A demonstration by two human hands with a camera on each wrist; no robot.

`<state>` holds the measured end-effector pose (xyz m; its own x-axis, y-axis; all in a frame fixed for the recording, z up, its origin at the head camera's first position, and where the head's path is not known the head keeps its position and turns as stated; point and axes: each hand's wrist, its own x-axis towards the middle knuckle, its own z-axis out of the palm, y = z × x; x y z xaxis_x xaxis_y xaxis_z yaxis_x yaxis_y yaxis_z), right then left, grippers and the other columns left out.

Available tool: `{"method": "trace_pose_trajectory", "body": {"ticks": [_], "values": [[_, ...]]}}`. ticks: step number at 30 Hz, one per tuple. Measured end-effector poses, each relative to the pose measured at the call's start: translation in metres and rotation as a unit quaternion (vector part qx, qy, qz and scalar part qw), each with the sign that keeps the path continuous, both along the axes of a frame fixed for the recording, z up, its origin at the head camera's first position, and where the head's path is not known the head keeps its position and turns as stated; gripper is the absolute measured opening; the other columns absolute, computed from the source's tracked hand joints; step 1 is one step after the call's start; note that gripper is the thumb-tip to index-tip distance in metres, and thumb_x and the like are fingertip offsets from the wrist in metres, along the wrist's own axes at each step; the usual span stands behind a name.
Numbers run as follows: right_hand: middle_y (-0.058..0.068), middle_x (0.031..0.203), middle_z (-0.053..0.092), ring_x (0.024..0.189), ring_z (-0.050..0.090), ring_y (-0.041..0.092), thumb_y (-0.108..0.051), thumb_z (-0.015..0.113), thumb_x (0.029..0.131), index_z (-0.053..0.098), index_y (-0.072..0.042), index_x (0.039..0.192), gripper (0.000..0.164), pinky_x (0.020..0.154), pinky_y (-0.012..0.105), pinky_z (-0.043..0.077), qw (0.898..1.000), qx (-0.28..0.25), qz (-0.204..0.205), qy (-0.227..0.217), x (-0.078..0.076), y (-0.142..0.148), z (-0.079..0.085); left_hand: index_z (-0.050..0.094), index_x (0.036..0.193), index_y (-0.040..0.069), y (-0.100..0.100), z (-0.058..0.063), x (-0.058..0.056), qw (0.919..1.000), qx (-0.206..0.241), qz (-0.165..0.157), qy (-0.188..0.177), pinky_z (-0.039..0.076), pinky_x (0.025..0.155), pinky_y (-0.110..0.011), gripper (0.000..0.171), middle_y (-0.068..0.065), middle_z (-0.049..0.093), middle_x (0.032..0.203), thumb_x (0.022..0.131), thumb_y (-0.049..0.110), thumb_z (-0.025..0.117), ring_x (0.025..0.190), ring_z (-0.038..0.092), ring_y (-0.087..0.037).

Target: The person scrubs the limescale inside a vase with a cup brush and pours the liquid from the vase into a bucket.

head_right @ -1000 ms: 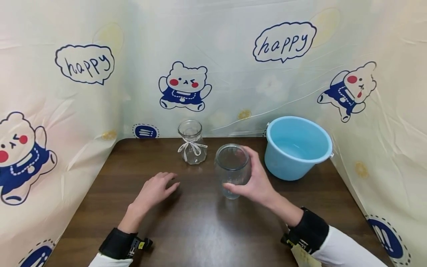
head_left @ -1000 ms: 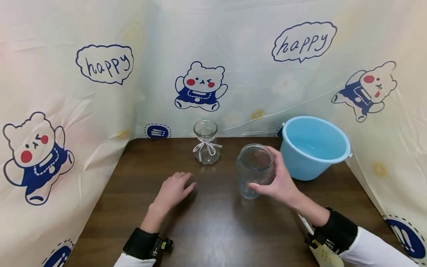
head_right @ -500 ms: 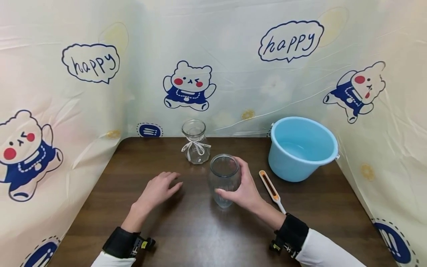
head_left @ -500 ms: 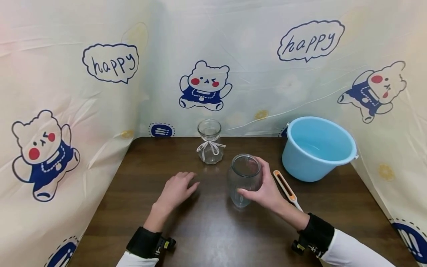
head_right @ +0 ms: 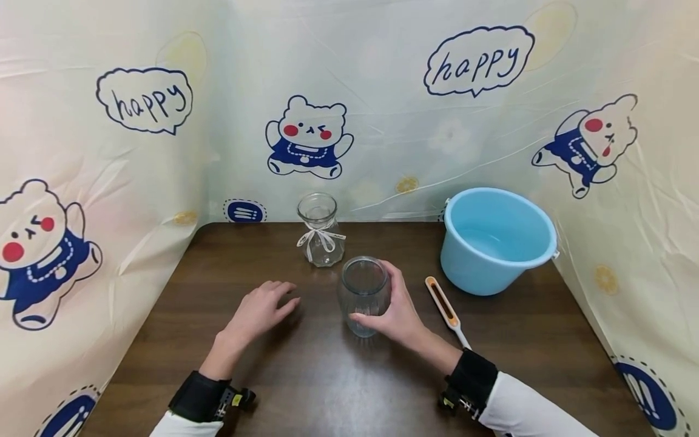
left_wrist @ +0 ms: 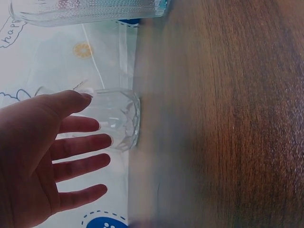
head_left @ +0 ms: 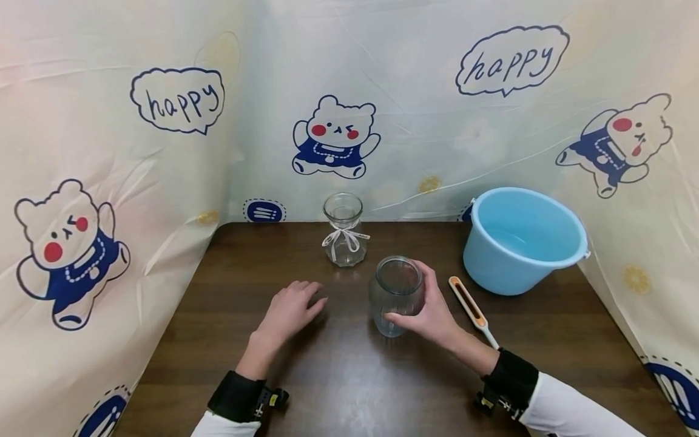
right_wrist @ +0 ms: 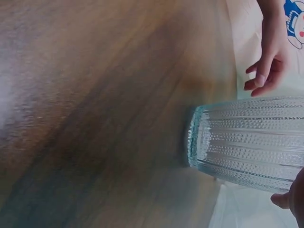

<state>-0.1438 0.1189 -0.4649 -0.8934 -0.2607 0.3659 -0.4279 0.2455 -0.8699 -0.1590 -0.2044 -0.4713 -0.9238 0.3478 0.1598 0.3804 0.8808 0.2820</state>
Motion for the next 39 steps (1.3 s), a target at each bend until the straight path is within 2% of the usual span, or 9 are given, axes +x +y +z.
{"method": "trace_pose_trajectory", "body": {"ticks": [2, 7, 9, 13, 15, 21, 26, 32, 39], "values": [[0.009, 0.15, 0.049, 0.134, 0.051, 0.027, -0.01, 0.097, 0.07, 0.027, -0.009, 0.155, 0.111, 0.111, 0.028, 0.041, 1.0, 0.009, 0.001, 0.004, 0.002, 0.001, -0.002, 0.073, 0.122, 0.006, 0.0, 0.001, 0.001, 1.0, 0.002, -0.001, -0.001, 0.058, 0.085, -0.05, 0.033, -0.011, 0.075, 0.114, 0.098, 0.029, 0.074, 0.103, 0.068, -0.03], [0.011, 0.155, 0.044, 0.137, 0.049, 0.03, -0.011, 0.098, 0.07, 0.023, -0.012, 0.159, 0.117, 0.115, 0.048, 0.04, 1.0, 0.026, 0.009, 0.009, 0.003, 0.003, -0.001, 0.073, 0.122, 0.006, 0.001, 0.002, 0.001, 1.0, 0.004, -0.005, -0.002, 0.058, 0.084, -0.049, 0.033, -0.011, 0.075, 0.113, 0.097, 0.028, 0.075, 0.102, 0.068, -0.03], [0.013, 0.157, 0.042, 0.139, 0.046, 0.03, -0.011, 0.097, 0.07, 0.02, -0.013, 0.162, 0.12, 0.116, 0.052, 0.036, 0.999, 0.03, 0.009, 0.007, 0.004, 0.006, -0.001, 0.073, 0.122, 0.006, 0.002, 0.002, 0.001, 1.0, 0.005, -0.006, -0.006, 0.058, 0.084, -0.05, 0.033, -0.012, 0.075, 0.114, 0.098, 0.028, 0.074, 0.103, 0.068, -0.03], [0.014, 0.16, 0.036, 0.142, 0.041, 0.03, -0.01, 0.094, 0.073, 0.016, -0.012, 0.164, 0.121, 0.119, 0.033, 0.031, 1.0, 0.028, 0.008, -0.009, 0.006, 0.011, -0.001, 0.072, 0.124, 0.006, 0.002, 0.002, 0.0, 0.9999, 0.003, 0.0, -0.01, 0.058, 0.085, -0.052, 0.035, -0.012, 0.074, 0.115, 0.098, 0.029, 0.074, 0.105, 0.068, -0.031], [0.014, 0.159, 0.038, 0.141, 0.043, 0.03, -0.01, 0.094, 0.075, 0.017, -0.012, 0.164, 0.118, 0.118, 0.031, 0.033, 0.999, 0.028, 0.013, -0.015, 0.007, 0.012, -0.002, 0.072, 0.124, 0.006, 0.002, 0.001, 0.0, 0.9999, 0.003, 0.004, -0.012, 0.058, 0.085, -0.053, 0.035, -0.012, 0.074, 0.115, 0.098, 0.03, 0.074, 0.106, 0.068, -0.031], [0.012, 0.152, 0.049, 0.134, 0.052, 0.031, -0.01, 0.095, 0.075, 0.027, -0.013, 0.159, 0.108, 0.11, 0.056, 0.044, 0.999, 0.042, 0.02, 0.0, 0.004, 0.014, -0.001, 0.073, 0.124, 0.008, 0.002, 0.001, 0.001, 0.9998, 0.006, 0.017, -0.003, 0.057, 0.083, -0.054, 0.034, -0.011, 0.075, 0.114, 0.098, 0.03, 0.074, 0.105, 0.068, -0.032], [0.016, 0.15, 0.051, 0.133, 0.053, 0.034, -0.009, 0.096, 0.073, 0.029, -0.009, 0.158, 0.109, 0.108, 0.061, 0.043, 0.999, 0.045, 0.0, 0.003, 0.002, 0.015, -0.001, 0.072, 0.125, 0.007, 0.001, -0.002, 0.005, 0.9998, 0.001, 0.017, -0.009, 0.059, 0.082, -0.053, 0.037, -0.012, 0.074, 0.114, 0.097, 0.03, 0.075, 0.104, 0.068, -0.032], [0.013, 0.151, 0.048, 0.136, 0.049, 0.031, -0.016, 0.094, 0.078, 0.027, -0.012, 0.158, 0.105, 0.112, 0.061, 0.039, 0.998, 0.053, -0.02, -0.017, -0.021, 0.019, -0.001, 0.074, 0.122, 0.009, -0.004, 0.001, 0.011, 0.9998, 0.01, 0.018, 0.006, 0.059, 0.081, -0.053, 0.033, -0.011, 0.075, 0.113, 0.096, 0.029, 0.076, 0.102, 0.07, -0.033], [0.015, 0.153, 0.042, 0.139, 0.044, 0.031, -0.022, 0.091, 0.081, 0.025, -0.01, 0.158, 0.102, 0.115, 0.059, 0.037, 0.994, 0.075, -0.068, -0.034, -0.063, 0.032, 0.002, 0.073, 0.123, 0.009, 0.001, 0.003, 0.005, 0.9998, 0.015, 0.01, 0.01, 0.059, 0.08, -0.054, 0.032, -0.012, 0.075, 0.112, 0.098, 0.029, 0.074, 0.102, 0.07, -0.034]]}}
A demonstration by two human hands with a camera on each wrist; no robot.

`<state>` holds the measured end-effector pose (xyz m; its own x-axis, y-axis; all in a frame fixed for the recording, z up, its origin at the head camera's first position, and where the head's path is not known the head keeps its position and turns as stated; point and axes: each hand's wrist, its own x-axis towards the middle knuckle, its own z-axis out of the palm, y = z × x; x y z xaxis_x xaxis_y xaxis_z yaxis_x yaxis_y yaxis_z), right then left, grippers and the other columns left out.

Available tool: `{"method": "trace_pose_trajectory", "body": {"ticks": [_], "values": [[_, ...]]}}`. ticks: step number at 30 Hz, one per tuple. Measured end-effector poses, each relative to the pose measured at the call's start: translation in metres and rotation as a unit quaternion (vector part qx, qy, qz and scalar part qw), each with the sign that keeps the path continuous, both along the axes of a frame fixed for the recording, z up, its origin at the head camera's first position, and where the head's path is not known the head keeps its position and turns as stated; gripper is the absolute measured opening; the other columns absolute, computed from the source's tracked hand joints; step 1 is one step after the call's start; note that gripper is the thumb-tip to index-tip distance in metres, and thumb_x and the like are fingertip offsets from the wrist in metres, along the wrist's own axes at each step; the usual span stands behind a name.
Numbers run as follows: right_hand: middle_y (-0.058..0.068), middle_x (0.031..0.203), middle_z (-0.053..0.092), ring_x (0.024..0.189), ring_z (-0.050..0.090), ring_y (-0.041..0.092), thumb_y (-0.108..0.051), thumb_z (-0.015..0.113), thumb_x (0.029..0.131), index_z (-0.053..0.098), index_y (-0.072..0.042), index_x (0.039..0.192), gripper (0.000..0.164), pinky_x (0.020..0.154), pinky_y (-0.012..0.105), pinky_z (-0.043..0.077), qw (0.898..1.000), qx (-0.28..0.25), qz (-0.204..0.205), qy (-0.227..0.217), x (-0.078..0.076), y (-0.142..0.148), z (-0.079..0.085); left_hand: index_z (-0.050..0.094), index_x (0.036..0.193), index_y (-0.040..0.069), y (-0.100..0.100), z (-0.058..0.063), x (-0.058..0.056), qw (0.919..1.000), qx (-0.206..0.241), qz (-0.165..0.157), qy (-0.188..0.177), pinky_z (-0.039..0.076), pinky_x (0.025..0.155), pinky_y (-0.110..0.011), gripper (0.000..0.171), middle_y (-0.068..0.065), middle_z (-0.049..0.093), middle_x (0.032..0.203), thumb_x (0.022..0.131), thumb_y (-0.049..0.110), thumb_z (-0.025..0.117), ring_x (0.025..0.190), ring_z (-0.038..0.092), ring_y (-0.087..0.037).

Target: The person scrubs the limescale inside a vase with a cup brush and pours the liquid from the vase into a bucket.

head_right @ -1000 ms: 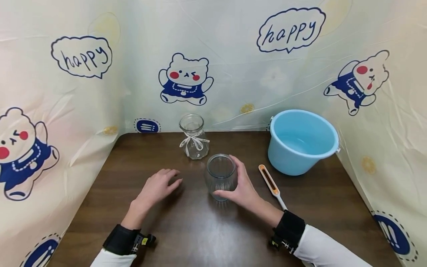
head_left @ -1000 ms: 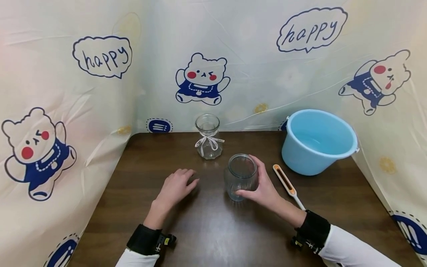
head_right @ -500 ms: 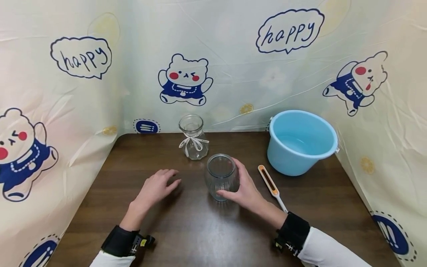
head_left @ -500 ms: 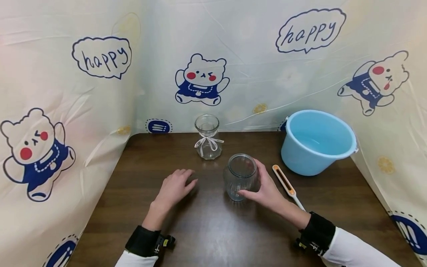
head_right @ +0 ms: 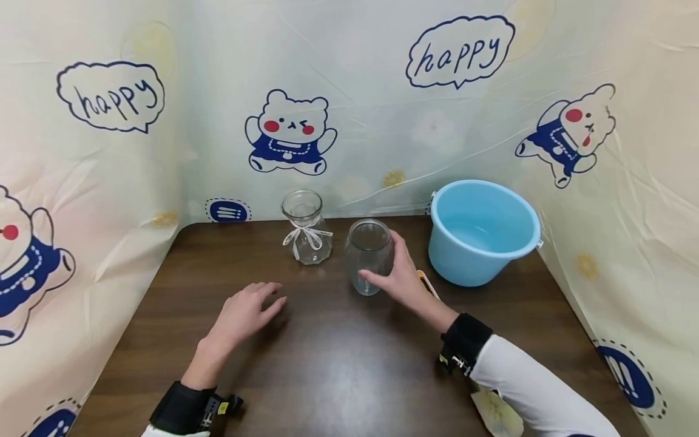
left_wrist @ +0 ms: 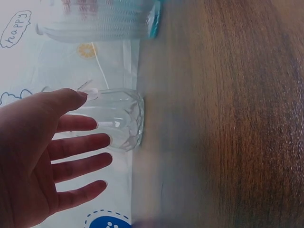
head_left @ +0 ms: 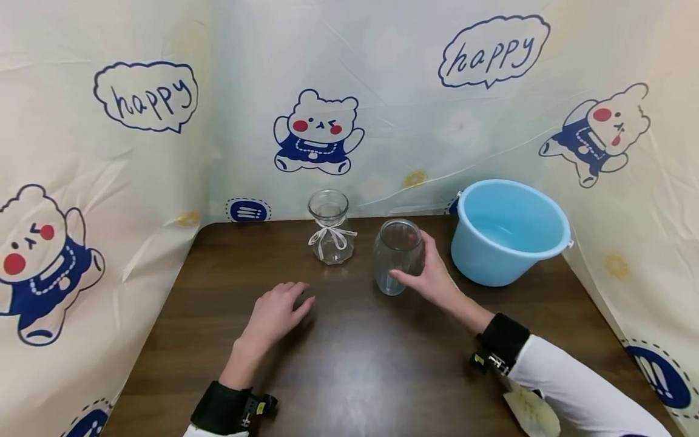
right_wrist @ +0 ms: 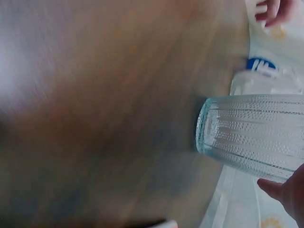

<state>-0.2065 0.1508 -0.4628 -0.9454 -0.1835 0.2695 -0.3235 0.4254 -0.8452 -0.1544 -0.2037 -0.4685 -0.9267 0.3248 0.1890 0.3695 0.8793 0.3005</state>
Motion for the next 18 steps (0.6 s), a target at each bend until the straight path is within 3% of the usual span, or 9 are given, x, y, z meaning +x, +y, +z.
{"method": "trace_pose_trajectory", "body": {"ticks": [13, 18], "values": [[0.022, 0.165, 0.025, 0.153, 0.027, 0.038, -0.039, 0.082, 0.089, 0.013, -0.006, 0.163, 0.106, 0.12, 0.063, 0.028, 0.998, 0.031, -0.037, -0.031, -0.066, 0.011, 0.001, 0.074, 0.121, 0.008, -0.001, 0.0, 0.002, 1.0, -0.003, 0.004, 0.006, 0.059, 0.079, -0.054, 0.032, -0.011, 0.075, 0.111, 0.097, 0.029, 0.075, 0.101, 0.071, -0.033], [0.022, 0.166, 0.023, 0.154, 0.024, 0.038, -0.042, 0.082, 0.089, 0.011, -0.007, 0.163, 0.109, 0.12, 0.064, 0.026, 0.997, 0.026, -0.052, -0.047, -0.082, 0.013, 0.001, 0.073, 0.122, 0.008, -0.002, -0.001, 0.002, 1.0, -0.004, 0.004, 0.001, 0.059, 0.08, -0.054, 0.033, -0.011, 0.075, 0.112, 0.098, 0.03, 0.074, 0.102, 0.071, -0.033]]}}
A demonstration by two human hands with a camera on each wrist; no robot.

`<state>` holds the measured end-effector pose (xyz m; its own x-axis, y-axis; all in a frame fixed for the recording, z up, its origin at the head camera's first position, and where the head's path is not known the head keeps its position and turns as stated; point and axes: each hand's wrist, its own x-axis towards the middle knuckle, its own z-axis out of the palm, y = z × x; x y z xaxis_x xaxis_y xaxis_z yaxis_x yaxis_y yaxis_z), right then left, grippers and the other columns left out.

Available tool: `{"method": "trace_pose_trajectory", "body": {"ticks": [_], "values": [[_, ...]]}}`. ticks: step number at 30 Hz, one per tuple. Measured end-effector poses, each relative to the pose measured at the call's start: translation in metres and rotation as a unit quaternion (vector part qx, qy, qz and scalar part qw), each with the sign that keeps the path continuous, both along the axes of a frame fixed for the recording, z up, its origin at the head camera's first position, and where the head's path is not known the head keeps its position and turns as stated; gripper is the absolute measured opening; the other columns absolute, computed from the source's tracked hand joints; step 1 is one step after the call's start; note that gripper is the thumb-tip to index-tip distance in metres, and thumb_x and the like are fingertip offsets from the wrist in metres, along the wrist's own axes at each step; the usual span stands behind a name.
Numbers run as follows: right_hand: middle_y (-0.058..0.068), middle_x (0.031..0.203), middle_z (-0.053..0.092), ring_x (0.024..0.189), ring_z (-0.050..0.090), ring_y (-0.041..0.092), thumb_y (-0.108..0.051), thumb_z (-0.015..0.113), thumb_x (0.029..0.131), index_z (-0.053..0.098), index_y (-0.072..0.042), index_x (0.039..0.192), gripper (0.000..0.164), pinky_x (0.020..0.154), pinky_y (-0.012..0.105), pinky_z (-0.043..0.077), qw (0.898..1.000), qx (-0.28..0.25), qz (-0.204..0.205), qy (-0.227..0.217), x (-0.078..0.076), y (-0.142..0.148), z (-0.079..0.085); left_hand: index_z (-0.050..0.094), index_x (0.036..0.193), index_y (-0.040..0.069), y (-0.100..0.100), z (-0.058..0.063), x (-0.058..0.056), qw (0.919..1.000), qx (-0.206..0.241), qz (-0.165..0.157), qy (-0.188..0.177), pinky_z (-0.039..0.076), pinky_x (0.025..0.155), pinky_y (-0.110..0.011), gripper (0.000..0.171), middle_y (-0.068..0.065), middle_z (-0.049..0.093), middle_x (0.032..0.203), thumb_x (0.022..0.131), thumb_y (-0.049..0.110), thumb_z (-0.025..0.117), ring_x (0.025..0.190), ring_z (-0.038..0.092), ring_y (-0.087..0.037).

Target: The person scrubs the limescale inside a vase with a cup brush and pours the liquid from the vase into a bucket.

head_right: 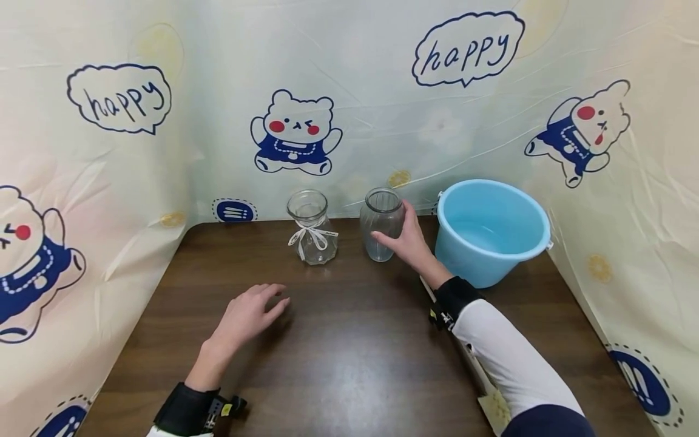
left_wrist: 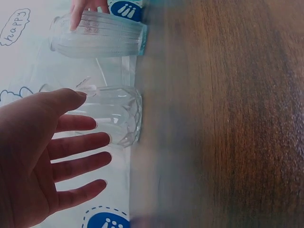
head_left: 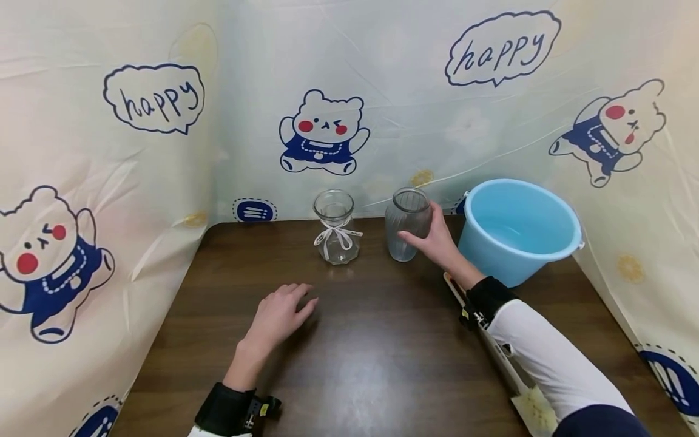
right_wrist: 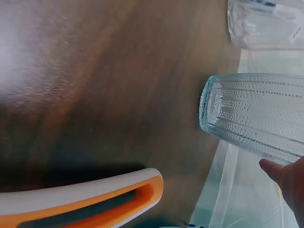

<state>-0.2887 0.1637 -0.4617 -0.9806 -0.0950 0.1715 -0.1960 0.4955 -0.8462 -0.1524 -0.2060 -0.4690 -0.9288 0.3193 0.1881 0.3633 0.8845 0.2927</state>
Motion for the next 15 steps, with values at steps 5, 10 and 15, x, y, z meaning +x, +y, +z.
{"method": "trace_pose_trajectory", "body": {"ticks": [5, 10, 15], "values": [[0.018, 0.169, 0.021, 0.156, 0.022, 0.036, -0.048, 0.08, 0.089, 0.009, -0.011, 0.165, 0.11, 0.121, 0.064, 0.025, 1.0, -0.004, -0.007, -0.006, -0.0088, -0.0018, 0.0004, 0.074, 0.121, 0.008, -0.0002, -0.0002, 0.0007, 1.0, 0.003, 0.002, 0.003, 0.059, 0.079, -0.054, 0.032, -0.011, 0.075, 0.111, 0.098, 0.029, 0.074, 0.102, 0.071, -0.033], [0.018, 0.169, 0.02, 0.156, 0.021, 0.036, -0.045, 0.08, 0.09, 0.009, -0.012, 0.165, 0.109, 0.121, 0.064, 0.025, 1.0, -0.004, -0.01, -0.002, -0.011, -0.0021, 0.0007, 0.074, 0.121, 0.008, 0.0004, 0.0007, 0.0005, 1.0, 0.002, 0.0, 0.003, 0.059, 0.08, -0.054, 0.031, -0.011, 0.075, 0.11, 0.098, 0.029, 0.074, 0.102, 0.07, -0.033], [0.017, 0.171, 0.016, 0.157, 0.018, 0.036, -0.05, 0.08, 0.089, 0.005, -0.012, 0.166, 0.114, 0.121, 0.064, 0.024, 1.0, 0.0, -0.005, -0.022, -0.0082, -0.001, 0.0023, 0.074, 0.122, 0.008, 0.001, 0.0015, 0.0018, 1.0, 0.002, 0.003, -0.003, 0.058, 0.082, -0.054, 0.032, -0.011, 0.075, 0.112, 0.098, 0.029, 0.073, 0.104, 0.07, -0.033]]}}
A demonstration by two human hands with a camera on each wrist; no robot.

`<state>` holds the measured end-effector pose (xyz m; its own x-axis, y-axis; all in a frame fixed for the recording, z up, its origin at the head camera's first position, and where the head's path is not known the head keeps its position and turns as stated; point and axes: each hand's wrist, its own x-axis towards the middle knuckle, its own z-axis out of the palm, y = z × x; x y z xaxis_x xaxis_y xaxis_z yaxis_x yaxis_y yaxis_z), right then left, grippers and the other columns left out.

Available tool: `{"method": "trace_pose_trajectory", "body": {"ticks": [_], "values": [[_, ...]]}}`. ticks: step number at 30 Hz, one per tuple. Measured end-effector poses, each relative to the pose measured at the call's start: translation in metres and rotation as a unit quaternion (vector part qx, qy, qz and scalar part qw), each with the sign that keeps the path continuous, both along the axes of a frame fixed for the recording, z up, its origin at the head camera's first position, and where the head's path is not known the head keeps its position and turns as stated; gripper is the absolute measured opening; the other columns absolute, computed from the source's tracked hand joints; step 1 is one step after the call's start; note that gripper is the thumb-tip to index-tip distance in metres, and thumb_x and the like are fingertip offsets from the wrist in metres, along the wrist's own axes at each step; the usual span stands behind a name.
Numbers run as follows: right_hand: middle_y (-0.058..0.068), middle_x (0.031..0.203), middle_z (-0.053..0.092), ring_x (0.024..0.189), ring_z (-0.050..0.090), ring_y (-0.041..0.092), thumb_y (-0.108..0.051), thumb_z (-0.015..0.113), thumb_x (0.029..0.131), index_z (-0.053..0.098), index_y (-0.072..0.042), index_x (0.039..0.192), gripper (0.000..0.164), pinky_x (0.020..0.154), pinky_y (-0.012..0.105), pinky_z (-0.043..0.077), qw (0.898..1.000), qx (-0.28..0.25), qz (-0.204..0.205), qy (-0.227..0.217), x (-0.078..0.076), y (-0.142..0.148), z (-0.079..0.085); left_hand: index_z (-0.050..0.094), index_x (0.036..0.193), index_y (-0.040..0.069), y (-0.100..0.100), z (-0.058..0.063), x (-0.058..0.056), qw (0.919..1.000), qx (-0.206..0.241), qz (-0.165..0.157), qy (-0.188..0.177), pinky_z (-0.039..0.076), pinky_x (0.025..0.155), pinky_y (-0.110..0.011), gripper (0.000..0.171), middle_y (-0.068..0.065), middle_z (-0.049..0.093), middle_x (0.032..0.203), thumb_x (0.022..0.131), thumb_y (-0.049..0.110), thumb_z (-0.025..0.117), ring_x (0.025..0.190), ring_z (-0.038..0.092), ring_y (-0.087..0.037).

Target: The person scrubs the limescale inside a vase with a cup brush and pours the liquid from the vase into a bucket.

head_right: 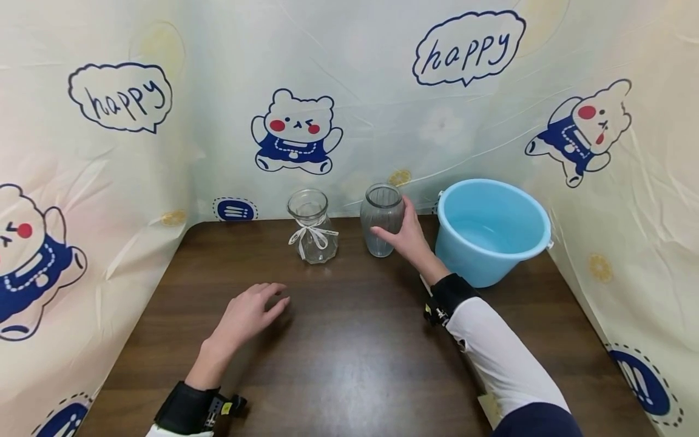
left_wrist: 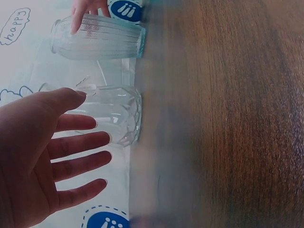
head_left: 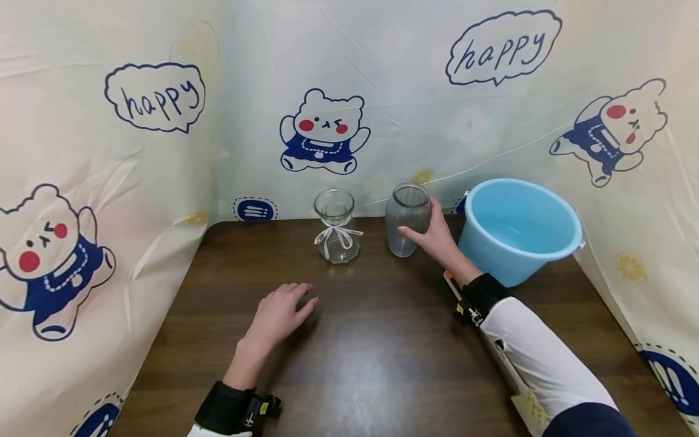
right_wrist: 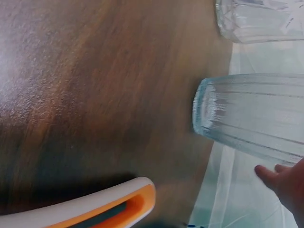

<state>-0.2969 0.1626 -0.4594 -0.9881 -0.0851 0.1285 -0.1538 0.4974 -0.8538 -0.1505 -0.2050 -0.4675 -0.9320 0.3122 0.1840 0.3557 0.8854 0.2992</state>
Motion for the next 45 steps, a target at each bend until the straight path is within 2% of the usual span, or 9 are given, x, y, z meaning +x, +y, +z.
{"method": "trace_pose_trajectory", "body": {"ticks": [3, 6, 11, 15, 20, 27, 34, 39, 45], "values": [[0.016, 0.172, 0.013, 0.158, 0.017, 0.035, -0.053, 0.079, 0.089, 0.004, -0.015, 0.167, 0.116, 0.122, 0.063, 0.023, 1.0, -0.009, -0.001, -0.001, 0.007, 0.0, 0.002, 0.074, 0.121, 0.008, 0.0, 0.0, 0.001, 1.0, 0.003, 0.0, 0.001, 0.058, 0.082, -0.055, 0.032, -0.011, 0.075, 0.112, 0.098, 0.029, 0.073, 0.104, 0.07, -0.034], [0.016, 0.17, 0.019, 0.155, 0.024, 0.035, -0.048, 0.079, 0.091, 0.01, -0.015, 0.167, 0.108, 0.122, 0.061, 0.026, 0.998, -0.037, -0.012, 0.05, 0.016, -0.001, -0.001, 0.074, 0.121, 0.008, 0.0, -0.001, 0.001, 1.0, 0.004, -0.002, -0.002, 0.058, 0.082, -0.055, 0.032, -0.011, 0.075, 0.112, 0.099, 0.03, 0.073, 0.104, 0.07, -0.033], [0.021, 0.151, 0.039, 0.138, 0.042, 0.034, -0.026, 0.074, 0.097, 0.033, -0.002, 0.155, 0.075, 0.116, 0.057, 0.034, 0.98, -0.081, -0.052, 0.174, 0.039, -0.004, -0.002, 0.073, 0.121, 0.007, 0.001, -0.001, 0.0, 0.9999, 0.005, -0.009, -0.003, 0.059, 0.081, -0.054, 0.032, -0.011, 0.075, 0.113, 0.099, 0.031, 0.072, 0.103, 0.07, -0.033], [0.02, 0.131, 0.053, 0.116, 0.056, 0.033, -0.011, 0.07, 0.099, 0.052, 0.003, 0.138, 0.045, 0.103, 0.05, 0.046, 0.972, -0.091, -0.022, 0.216, 0.061, -0.008, 0.001, 0.074, 0.122, 0.008, 0.002, 0.001, 0.0, 0.9999, 0.012, -0.011, 0.004, 0.059, 0.081, -0.053, 0.032, -0.011, 0.074, 0.112, 0.099, 0.03, 0.073, 0.103, 0.07, -0.032], [0.012, 0.113, 0.064, 0.099, 0.062, 0.024, 0.0, 0.07, 0.096, 0.068, -0.003, 0.114, 0.019, 0.086, 0.039, 0.054, 0.971, -0.065, 0.078, 0.218, 0.096, -0.018, -0.003, 0.073, 0.124, 0.009, 0.005, 0.004, -0.002, 0.9996, 0.02, -0.019, 0.0, 0.058, 0.085, -0.053, 0.034, -0.01, 0.074, 0.117, 0.099, 0.031, 0.073, 0.108, 0.07, -0.031], [0.006, 0.113, 0.065, 0.099, 0.062, 0.018, 0.001, 0.072, 0.094, 0.069, -0.009, 0.109, 0.018, 0.082, 0.041, 0.059, 0.963, -0.041, 0.178, 0.199, 0.126, -0.032, -0.013, 0.073, 0.125, 0.011, 0.01, 0.006, -0.005, 0.9993, 0.027, -0.026, -0.001, 0.058, 0.088, -0.053, 0.033, -0.009, 0.074, 0.119, 0.099, 0.031, 0.073, 0.11, 0.069, -0.03], [0.006, 0.113, 0.066, 0.098, 0.063, 0.019, -0.001, 0.072, 0.095, 0.068, -0.012, 0.112, 0.02, 0.081, 0.044, 0.059, 0.966, -0.041, 0.179, 0.182, 0.132, -0.034, -0.015, 0.073, 0.124, 0.009, 0.012, 0.004, -0.003, 0.9989, 0.035, -0.029, -0.008, 0.058, 0.086, -0.052, 0.033, -0.009, 0.074, 0.117, 0.1, 0.031, 0.071, 0.109, 0.07, -0.03], [0.007, 0.113, 0.065, 0.097, 0.062, 0.016, 0.001, 0.071, 0.095, 0.068, -0.01, 0.112, 0.02, 0.082, 0.044, 0.059, 0.97, -0.034, 0.171, 0.167, 0.137, -0.034, -0.016, 0.07, 0.13, 0.008, 0.014, 0.001, -0.004, 0.9972, 0.071, -0.019, -0.013, 0.058, 0.088, -0.052, 0.039, -0.009, 0.072, 0.121, 0.099, 0.031, 0.073, 0.111, 0.069, -0.029], [0.013, 0.108, 0.065, 0.093, 0.062, 0.017, 0.009, 0.069, 0.092, 0.067, -0.003, 0.108, 0.02, 0.079, 0.045, 0.058, 0.971, -0.043, 0.165, 0.168, 0.139, -0.033, -0.019, 0.053, 0.148, 0.006, 0.02, 0.005, -0.025, 0.9867, 0.162, 0.001, -0.015, 0.051, 0.103, -0.055, 0.068, -0.015, 0.063, 0.139, 0.095, 0.042, 0.076, 0.127, 0.061, -0.032]]}}
